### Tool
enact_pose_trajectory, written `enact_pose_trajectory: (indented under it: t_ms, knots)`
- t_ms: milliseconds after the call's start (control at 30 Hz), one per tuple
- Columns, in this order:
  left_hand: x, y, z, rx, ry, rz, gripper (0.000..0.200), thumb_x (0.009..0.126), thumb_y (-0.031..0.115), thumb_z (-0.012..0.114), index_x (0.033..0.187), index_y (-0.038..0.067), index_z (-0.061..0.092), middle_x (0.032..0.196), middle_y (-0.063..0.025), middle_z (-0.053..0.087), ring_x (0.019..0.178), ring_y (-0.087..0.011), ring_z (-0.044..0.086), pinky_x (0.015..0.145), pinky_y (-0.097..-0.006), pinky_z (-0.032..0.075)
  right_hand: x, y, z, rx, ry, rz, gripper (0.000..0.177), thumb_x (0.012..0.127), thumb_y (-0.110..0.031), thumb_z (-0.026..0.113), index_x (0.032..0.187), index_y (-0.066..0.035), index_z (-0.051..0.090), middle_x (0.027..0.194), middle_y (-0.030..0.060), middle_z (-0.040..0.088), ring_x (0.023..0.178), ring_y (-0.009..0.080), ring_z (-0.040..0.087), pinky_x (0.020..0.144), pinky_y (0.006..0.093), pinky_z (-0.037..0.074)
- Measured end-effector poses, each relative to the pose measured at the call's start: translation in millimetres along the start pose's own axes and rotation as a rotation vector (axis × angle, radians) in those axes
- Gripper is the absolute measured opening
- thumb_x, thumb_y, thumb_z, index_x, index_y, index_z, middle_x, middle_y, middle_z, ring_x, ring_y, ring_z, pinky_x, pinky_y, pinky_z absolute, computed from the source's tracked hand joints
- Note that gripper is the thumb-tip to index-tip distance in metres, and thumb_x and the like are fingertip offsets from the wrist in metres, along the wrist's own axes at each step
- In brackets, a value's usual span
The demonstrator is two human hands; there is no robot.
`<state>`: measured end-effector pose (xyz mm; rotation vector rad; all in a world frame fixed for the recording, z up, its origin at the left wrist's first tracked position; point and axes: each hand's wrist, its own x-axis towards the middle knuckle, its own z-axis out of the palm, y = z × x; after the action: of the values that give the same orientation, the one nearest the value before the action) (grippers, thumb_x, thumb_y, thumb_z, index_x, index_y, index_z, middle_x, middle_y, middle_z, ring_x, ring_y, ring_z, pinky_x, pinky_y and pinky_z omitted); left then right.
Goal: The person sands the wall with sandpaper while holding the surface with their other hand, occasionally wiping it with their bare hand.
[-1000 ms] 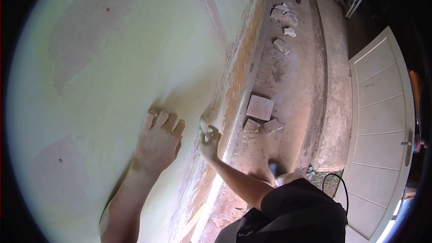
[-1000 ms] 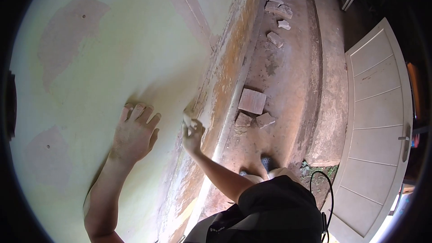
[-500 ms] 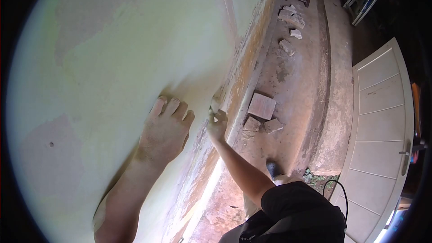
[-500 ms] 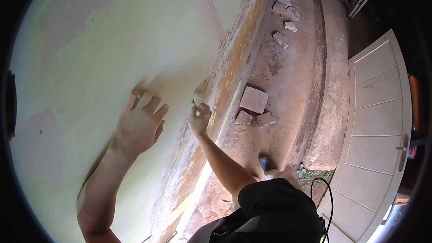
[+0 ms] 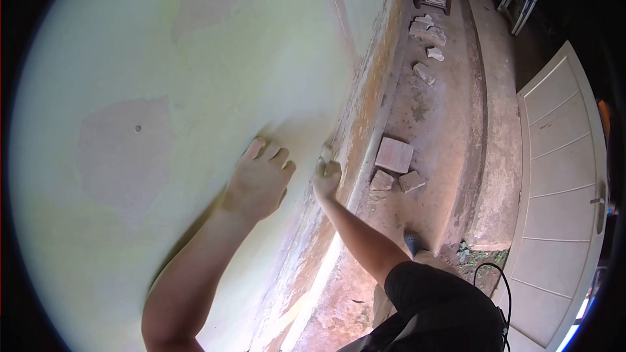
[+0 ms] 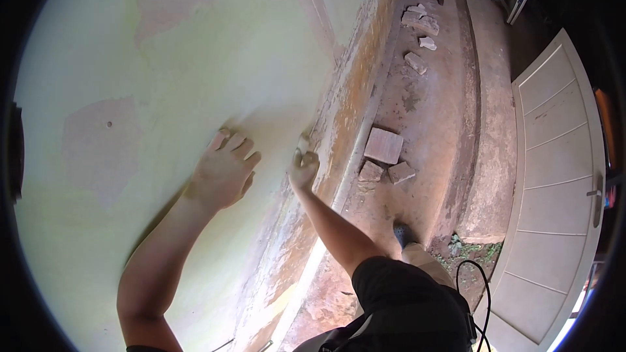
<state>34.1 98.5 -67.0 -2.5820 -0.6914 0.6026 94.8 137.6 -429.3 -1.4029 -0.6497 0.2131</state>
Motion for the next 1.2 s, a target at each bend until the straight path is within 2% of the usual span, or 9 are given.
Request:
enact_pose_trajectory:
  t_ms: [133,433,500,667,733,933,967,1067,1200]
  knots:
    - [-53,-1,3,0.054,0.006,0.073,0.028,0.089,0.028,0.072,0.113,0.013,0.07,0.128,-0.0037,0.062,0.136,-0.0199,0.048,0.118,-0.0409,0.033,17,3,-7,-0.084,-0.184,0.241,0.03,0.098,-0.01,0.068,0.072,0.0,0.058,0.077,0.0173,0.06,0.076,0.0347,0.058,0.072,0.0459,0.044]
    - [-106,-6,-23,0.266,0.028,0.155,0.03,0.09,0.027,0.069,0.115,0.011,0.07,0.127,-0.0034,0.064,0.138,-0.0177,0.049,0.117,-0.0407,0.036,-116,-78,-49,0.032,-0.213,-0.016,0.013,0.099,-0.012,0.07,0.097,0.001,0.068,0.109,0.0119,0.055,0.104,0.0255,0.053,0.082,0.0355,0.046]
    - [-97,-6,-21,0.252,0.028,0.15,0.029,0.09,0.027,0.068,0.114,0.011,0.07,0.124,-0.0022,0.064,0.133,-0.0171,0.051,0.115,-0.0396,0.037,-98,-46,-20,0.198,-0.015,0.159,0.01,0.098,-0.009,0.071,0.099,0.0,0.066,0.102,0.0108,0.055,0.091,0.0279,0.055,0.078,0.0368,0.045]
    - [-83,-1,-22,0.167,-0.046,0.037,0.025,0.091,0.026,0.067,0.111,0.013,0.07,0.116,0.0017,0.064,0.119,-0.0147,0.054,0.108,-0.0355,0.039,-6,-16,-12,0.003,-0.172,0.404,0.051,0.107,-0.033,0.057,0.085,0.01,0.072,0.075,0.0195,0.066,0.066,0.0382,0.063,0.066,0.0497,0.048]
    - [-79,0,-15,0.227,-0.005,0.064,0.022,0.091,0.027,0.067,0.109,0.014,0.07,0.112,0.0034,0.063,0.115,-0.0134,0.054,0.105,-0.033,0.039,-10,-23,-27,-0.326,-0.393,0.452,0.053,0.107,-0.04,0.057,0.09,0.01,0.068,0.074,0.0183,0.069,0.071,0.0285,0.068,0.07,0.0439,0.053]
    - [-76,0,-20,0.176,-0.059,0.041,0.024,0.092,0.028,0.067,0.112,0.014,0.07,0.115,0.0043,0.063,0.117,-0.0118,0.053,0.105,-0.0321,0.04,-124,-81,-58,0.217,-0.307,0.01,0.019,0.105,-0.016,0.064,0.097,0.002,0.067,0.094,0.0088,0.058,0.083,0.0195,0.059,0.068,0.0337,0.047]
    - [-76,0,-19,0.173,-0.062,0.045,0.024,0.092,0.028,0.067,0.112,0.014,0.07,0.115,0.0043,0.063,0.117,-0.0118,0.053,0.105,-0.0321,0.04,-125,-76,-58,0.257,-0.322,0.166,0.017,0.104,-0.015,0.064,0.097,0.0,0.067,0.102,0.009,0.058,0.089,0.0165,0.057,0.068,0.0321,0.046]
    - [-75,-1,-15,0.135,-0.08,0.049,0.024,0.093,0.027,0.067,0.113,0.014,0.069,0.115,0.0038,0.063,0.118,-0.0122,0.052,0.105,-0.0327,0.039,-85,-18,-27,-0.292,-0.109,-0.083,0.044,0.107,-0.027,0.059,0.075,0.002,0.066,0.065,0.0068,0.057,0.063,0.0209,0.057,0.06,0.039,0.046]
    - [-75,-1,-15,0.186,-0.028,0.044,0.015,0.096,0.025,0.067,0.108,0.016,0.068,0.11,0.0051,0.061,0.114,-0.0097,0.052,0.103,-0.0303,0.038,-52,-2,-6,0.026,-0.145,0.544,0.051,0.106,-0.03,0.061,0.069,0.005,0.062,0.064,0.0174,0.061,0.057,0.0309,0.059,0.057,0.0433,0.046]
